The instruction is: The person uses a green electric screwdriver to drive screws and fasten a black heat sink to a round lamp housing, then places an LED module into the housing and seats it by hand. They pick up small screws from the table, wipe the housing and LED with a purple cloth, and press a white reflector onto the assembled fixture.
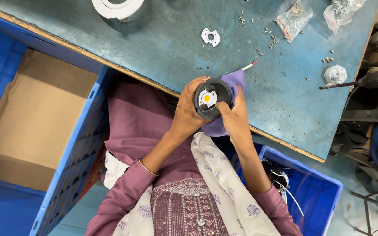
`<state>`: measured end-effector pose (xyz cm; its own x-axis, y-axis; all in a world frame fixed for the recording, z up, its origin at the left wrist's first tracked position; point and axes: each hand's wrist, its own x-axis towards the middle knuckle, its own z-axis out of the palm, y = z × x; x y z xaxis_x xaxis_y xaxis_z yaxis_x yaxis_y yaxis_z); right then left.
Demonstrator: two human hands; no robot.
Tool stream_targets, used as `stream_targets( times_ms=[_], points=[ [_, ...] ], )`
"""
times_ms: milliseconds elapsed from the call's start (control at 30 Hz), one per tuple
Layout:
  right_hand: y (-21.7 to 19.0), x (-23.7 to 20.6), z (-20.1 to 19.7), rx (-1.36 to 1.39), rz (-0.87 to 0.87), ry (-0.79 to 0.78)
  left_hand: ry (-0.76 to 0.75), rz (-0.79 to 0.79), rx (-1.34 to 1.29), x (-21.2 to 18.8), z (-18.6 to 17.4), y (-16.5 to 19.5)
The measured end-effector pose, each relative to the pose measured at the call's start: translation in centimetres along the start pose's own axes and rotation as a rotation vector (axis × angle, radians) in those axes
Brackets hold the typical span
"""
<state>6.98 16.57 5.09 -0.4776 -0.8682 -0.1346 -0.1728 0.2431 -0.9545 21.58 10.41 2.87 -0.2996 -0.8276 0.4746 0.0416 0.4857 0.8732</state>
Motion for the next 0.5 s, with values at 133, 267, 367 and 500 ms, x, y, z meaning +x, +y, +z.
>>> stream_targets(
  times_ms=[133,267,367,500],
  points=[
    [-0.7,-0.3,0.1,-0.179,-0.133,0.012,0.007,0.000,-0.003,0.0,0.0,-0.1],
    [-2.5,-0.2,-0.3,-0.395,-0.198,0.022,0.014,0.025,0.008,0.0,0.1,-0.2],
    [-4.1,0.2,-0.3,-0.580,-0.330,0.085,0.018,0.022,0.018,0.1,0.3,-0.4],
    [-5.8,0.6,0.0,-0.625,-0.227,0.052,0.030,0.021,0.012,0.0,0.3,-0.4]
  ],
)
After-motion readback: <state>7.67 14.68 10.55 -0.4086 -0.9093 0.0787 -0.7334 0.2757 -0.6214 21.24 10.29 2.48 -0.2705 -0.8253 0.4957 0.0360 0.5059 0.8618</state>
